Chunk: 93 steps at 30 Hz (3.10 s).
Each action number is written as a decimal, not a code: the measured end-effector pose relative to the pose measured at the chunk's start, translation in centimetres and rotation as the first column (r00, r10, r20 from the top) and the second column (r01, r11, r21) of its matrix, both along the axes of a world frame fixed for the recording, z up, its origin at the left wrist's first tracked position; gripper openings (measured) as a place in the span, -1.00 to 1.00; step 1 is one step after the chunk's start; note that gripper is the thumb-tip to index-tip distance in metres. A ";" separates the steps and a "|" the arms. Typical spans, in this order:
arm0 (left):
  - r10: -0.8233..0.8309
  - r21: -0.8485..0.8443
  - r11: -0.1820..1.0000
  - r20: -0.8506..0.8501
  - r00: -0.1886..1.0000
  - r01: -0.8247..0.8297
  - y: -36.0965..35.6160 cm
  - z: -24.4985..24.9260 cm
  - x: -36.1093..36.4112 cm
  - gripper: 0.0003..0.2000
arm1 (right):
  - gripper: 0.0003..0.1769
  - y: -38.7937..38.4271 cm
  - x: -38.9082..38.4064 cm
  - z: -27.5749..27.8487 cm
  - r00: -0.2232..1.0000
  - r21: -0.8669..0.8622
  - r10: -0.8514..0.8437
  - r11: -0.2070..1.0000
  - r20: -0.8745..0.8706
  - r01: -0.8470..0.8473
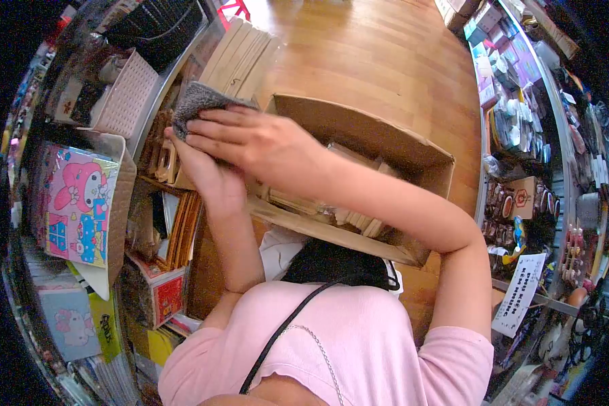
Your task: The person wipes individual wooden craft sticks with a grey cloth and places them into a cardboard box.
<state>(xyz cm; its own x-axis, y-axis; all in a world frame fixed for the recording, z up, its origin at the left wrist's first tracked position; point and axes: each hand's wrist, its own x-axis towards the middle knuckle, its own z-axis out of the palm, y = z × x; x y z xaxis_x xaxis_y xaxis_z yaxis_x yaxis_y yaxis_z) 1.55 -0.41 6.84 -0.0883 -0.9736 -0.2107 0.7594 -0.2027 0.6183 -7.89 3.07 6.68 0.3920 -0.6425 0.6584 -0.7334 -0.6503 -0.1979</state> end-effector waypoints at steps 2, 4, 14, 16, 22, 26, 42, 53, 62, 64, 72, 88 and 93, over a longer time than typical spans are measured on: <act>0.017 0.013 1.000 0.029 0.999 -0.018 0.3 -0.5 0.0 -0.37 | -0.40 -1.4 -1.8 0.2 0.996 -0.031 -0.011 0.999 -0.089 0.009; 0.076 -0.122 0.990 0.021 0.997 -0.073 0.0 -1.1 -0.4 -0.38 | -0.37 -2.6 -3.6 1.0 0.985 -0.059 -0.174 0.983 -0.019 0.173; 0.062 0.013 0.998 0.050 0.997 -0.063 -0.4 -1.3 -0.2 -0.39 | -0.42 -0.5 -1.1 0.0 0.998 -0.006 -0.012 1.000 -0.057 0.012; 0.041 -0.115 0.993 0.036 0.999 -0.037 -0.4 -1.7 -0.3 -0.38 | -0.37 -2.0 -3.2 0.1 0.986 -0.102 -0.157 0.983 -0.055 0.151; 0.085 -0.155 0.986 0.102 0.991 -0.068 -0.3 -1.3 -0.5 -0.37 | -0.43 -0.8 -1.8 0.2 0.916 -0.073 -0.394 0.918 -0.073 0.389; 0.029 -0.049 0.998 0.065 0.997 -0.026 0.1 -0.1 -0.4 -0.37 | -0.37 1.3 1.1 -0.9 0.980 -0.051 -0.196 0.980 -0.041 0.194; 0.024 -0.073 0.997 0.110 0.994 -0.016 -0.5 -2.3 -0.7 -0.43 | -0.33 -0.2 -0.1 -0.7 0.969 0.054 -0.245 0.968 0.027 0.243; 0.114 -0.195 0.977 0.116 0.987 -0.090 0.5 -1.5 -1.3 -0.42 | -0.35 -2.7 -3.7 -1.4 0.946 -0.072 -0.243 0.962 0.214 0.263; 0.068 -0.121 0.990 -0.044 0.997 -0.073 0.1 -1.9 -0.9 -0.47 | -0.48 -2.1 -4.1 -1.4 0.983 -0.222 -0.136 0.969 -0.123 0.106; 0.036 -0.271 0.962 0.024 0.999 -0.028 0.4 -1.9 -1.1 -0.46 | -0.44 -3.2 -5.5 -0.1 0.947 -0.239 -0.310 0.929 -0.088 0.282; 0.071 -0.088 0.994 0.089 0.993 -0.063 -0.6 -1.7 -0.1 -0.48 | -0.24 -0.1 -1.9 -1.1 0.974 0.026 -0.078 0.996 -0.215 0.085; -0.134 -0.186 0.974 -0.023 0.991 0.128 -0.7 -1.8 0.7 -0.50 | -0.61 -0.5 -2.0 -0.7 0.994 -0.162 0.091 0.982 -0.065 -0.101; -0.043 -0.093 0.995 -0.027 0.999 0.040 0.6 -1.2 -0.8 -0.47 | -0.56 -3.2 -6.4 1.0 0.989 -0.345 -0.140 0.926 0.053 0.150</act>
<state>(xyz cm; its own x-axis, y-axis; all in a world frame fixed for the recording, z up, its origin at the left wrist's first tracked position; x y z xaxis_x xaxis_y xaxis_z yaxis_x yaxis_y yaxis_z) 0.79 0.23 5.60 -0.1339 -0.9841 -0.1170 0.7691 -0.1777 0.6140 -14.30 -0.09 7.72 0.2907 -0.4203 0.8596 -0.8226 -0.5686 0.0001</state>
